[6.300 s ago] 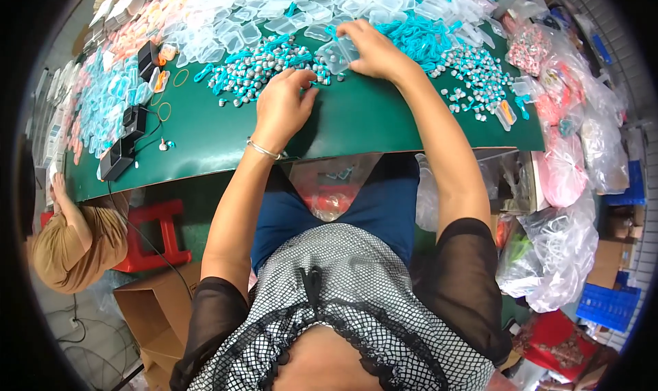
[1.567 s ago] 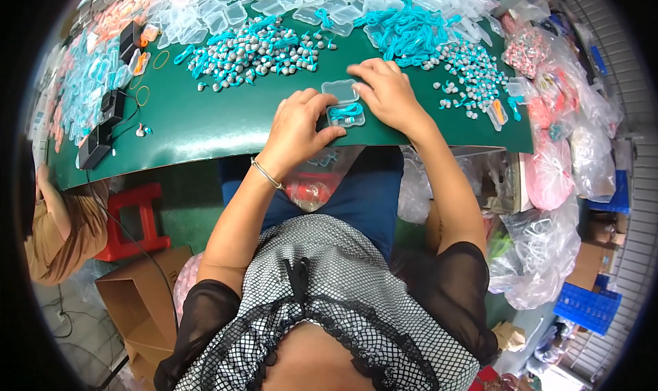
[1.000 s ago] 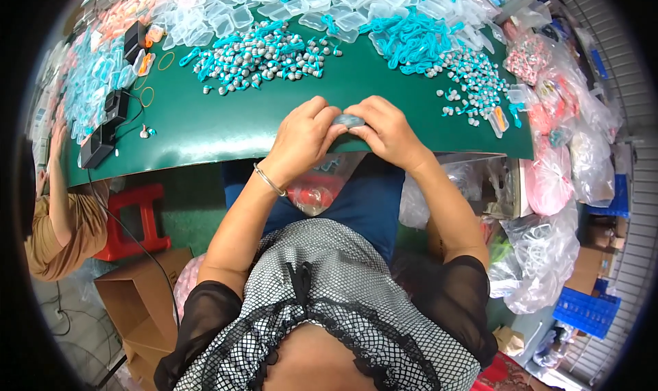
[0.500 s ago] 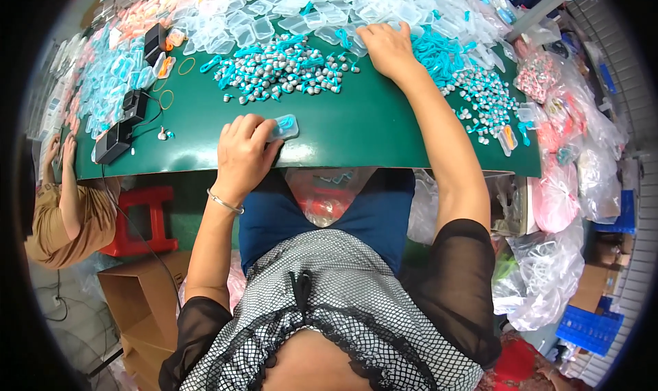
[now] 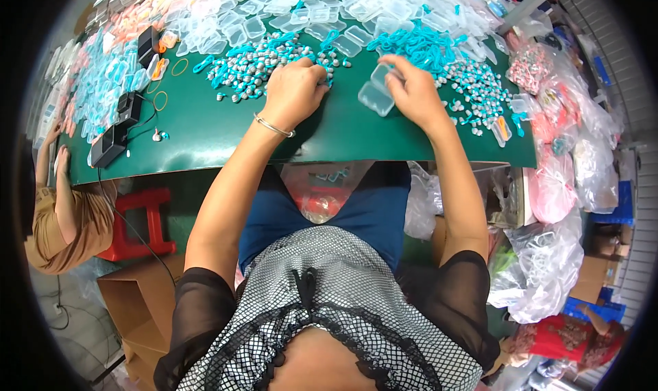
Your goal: The recorder is packing small beads and hooks into clear plastic cases at a factory workbench.
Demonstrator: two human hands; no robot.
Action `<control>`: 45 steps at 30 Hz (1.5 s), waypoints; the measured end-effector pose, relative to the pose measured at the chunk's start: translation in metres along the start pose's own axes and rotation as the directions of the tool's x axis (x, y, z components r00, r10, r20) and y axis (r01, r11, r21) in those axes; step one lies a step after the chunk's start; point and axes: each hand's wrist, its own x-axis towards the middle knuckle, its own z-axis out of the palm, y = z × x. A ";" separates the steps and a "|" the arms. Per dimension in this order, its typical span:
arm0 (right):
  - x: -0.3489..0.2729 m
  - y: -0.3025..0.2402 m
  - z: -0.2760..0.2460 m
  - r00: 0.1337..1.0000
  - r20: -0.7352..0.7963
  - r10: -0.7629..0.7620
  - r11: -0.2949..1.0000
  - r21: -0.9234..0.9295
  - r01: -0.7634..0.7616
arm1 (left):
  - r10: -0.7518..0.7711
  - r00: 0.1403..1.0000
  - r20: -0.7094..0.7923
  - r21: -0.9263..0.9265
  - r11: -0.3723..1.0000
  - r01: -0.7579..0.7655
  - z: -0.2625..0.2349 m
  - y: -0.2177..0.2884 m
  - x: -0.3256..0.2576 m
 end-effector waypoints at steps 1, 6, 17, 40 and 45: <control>-0.008 0.003 -0.001 0.978 0.156 0.138 0.981 0.117 -0.157 | 0.010 1.000 0.020 0.028 1.000 -0.010 0.004 0.002 0.002; -0.033 0.005 0.001 0.978 0.208 0.004 1.000 -0.030 0.002 | 0.185 0.982 -0.033 0.100 0.978 -0.181 0.017 0.006 0.007; -0.068 0.057 -0.058 0.980 -0.199 0.029 0.820 -0.556 -0.137 | 0.131 0.991 -0.008 0.006 0.991 -0.131 0.015 0.005 0.006; -0.090 -0.038 0.005 0.983 -0.122 -0.140 0.955 -0.278 0.102 | 0.063 0.998 0.027 -0.508 0.860 -0.040 0.000 0.058 -0.023; -0.085 -0.039 0.006 0.975 0.016 -0.222 0.886 -0.414 0.209 | 0.089 0.996 0.012 -0.331 0.940 -0.080 0.013 0.072 -0.038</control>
